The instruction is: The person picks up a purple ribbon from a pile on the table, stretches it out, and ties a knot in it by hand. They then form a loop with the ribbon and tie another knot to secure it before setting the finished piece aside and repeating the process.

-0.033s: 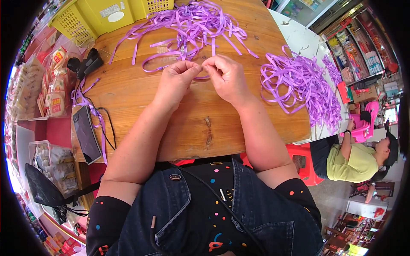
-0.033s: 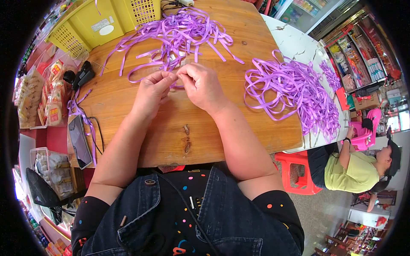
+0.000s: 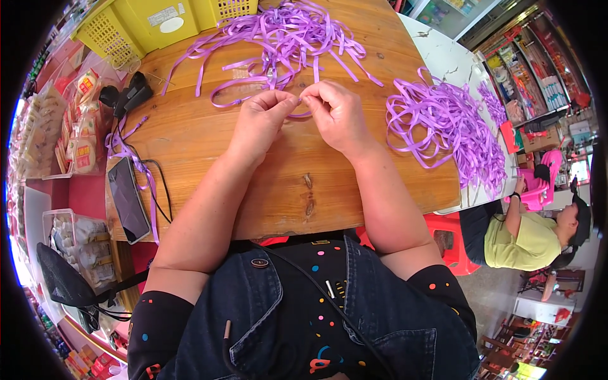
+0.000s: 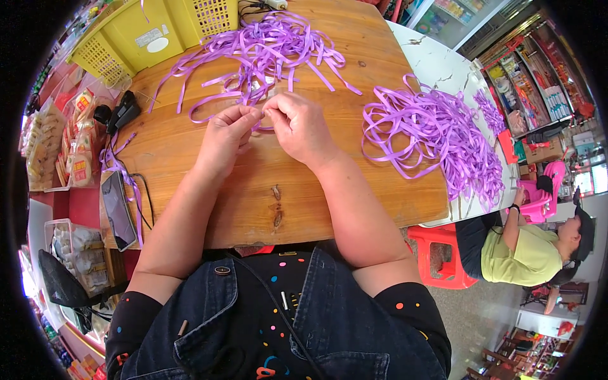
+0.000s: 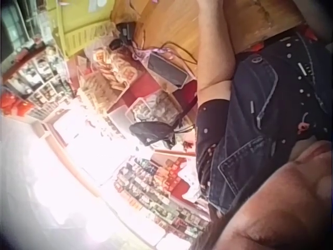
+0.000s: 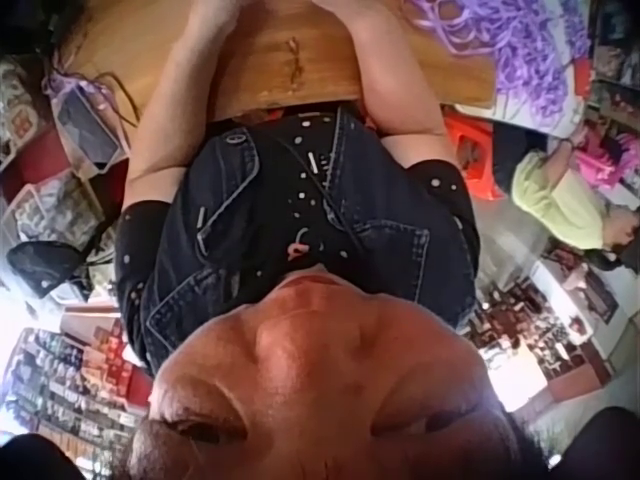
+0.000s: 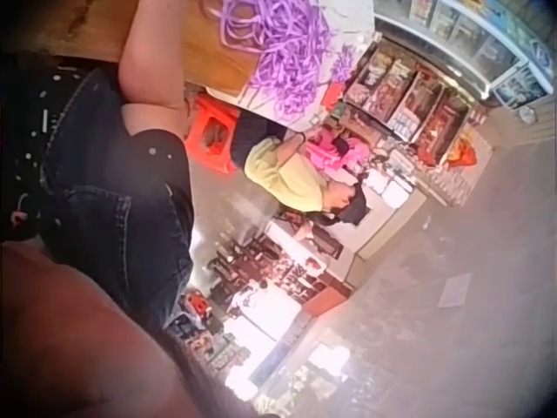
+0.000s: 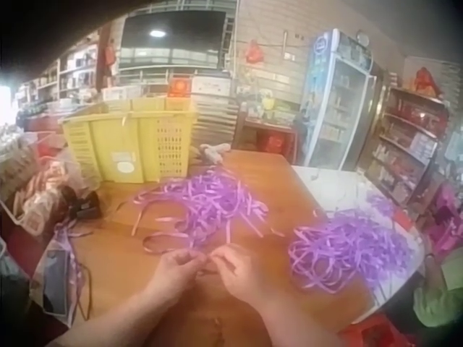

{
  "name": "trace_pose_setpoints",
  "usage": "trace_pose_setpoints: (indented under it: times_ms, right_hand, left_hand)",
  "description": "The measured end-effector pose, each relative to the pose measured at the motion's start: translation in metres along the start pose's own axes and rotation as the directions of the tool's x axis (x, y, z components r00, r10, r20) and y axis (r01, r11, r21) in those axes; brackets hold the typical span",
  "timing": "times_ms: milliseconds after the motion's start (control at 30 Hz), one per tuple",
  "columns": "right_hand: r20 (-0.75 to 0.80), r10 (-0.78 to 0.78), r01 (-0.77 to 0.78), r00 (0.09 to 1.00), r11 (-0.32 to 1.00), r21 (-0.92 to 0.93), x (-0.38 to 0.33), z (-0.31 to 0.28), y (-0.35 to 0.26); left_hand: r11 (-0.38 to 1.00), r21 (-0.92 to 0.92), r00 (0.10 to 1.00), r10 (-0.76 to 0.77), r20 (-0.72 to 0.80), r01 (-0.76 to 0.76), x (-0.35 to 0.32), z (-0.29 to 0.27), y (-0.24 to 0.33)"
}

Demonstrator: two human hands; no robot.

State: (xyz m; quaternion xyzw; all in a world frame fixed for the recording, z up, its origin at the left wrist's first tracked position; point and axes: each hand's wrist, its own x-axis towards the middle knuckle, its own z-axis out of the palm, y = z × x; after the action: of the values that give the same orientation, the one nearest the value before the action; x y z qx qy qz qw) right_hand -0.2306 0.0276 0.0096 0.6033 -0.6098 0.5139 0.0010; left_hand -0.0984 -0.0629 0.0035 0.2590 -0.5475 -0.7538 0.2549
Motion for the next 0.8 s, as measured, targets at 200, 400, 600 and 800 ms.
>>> trace_pose_setpoints:
  times_ms: [200,400,600,800]
  right_hand:
    - [-0.052,0.159,-0.156,0.986,0.987,0.047,-0.001,0.0,0.009]
    - [0.003,0.143,-0.143,0.99,0.989,0.03,-0.003,0.007,0.001]
    - [-0.045,0.041,-0.043,0.998,0.998,-0.046,-0.002,0.006,0.0]
    - [-0.044,-0.092,0.084,0.995,0.985,-0.148,-0.001,0.007,0.001]
  left_hand:
    - [0.997,-0.073,0.995,0.015,0.104,-0.007,-0.001,0.0,-0.001]
    - [0.977,0.017,0.975,0.212,-0.064,-0.211,0.003,0.003,-0.007]
    - [0.847,0.374,0.904,0.425,-0.047,-0.378,0.012,0.0,-0.022]
    - [0.899,0.296,0.939,0.343,-0.014,-0.324,0.014,0.001,-0.028]
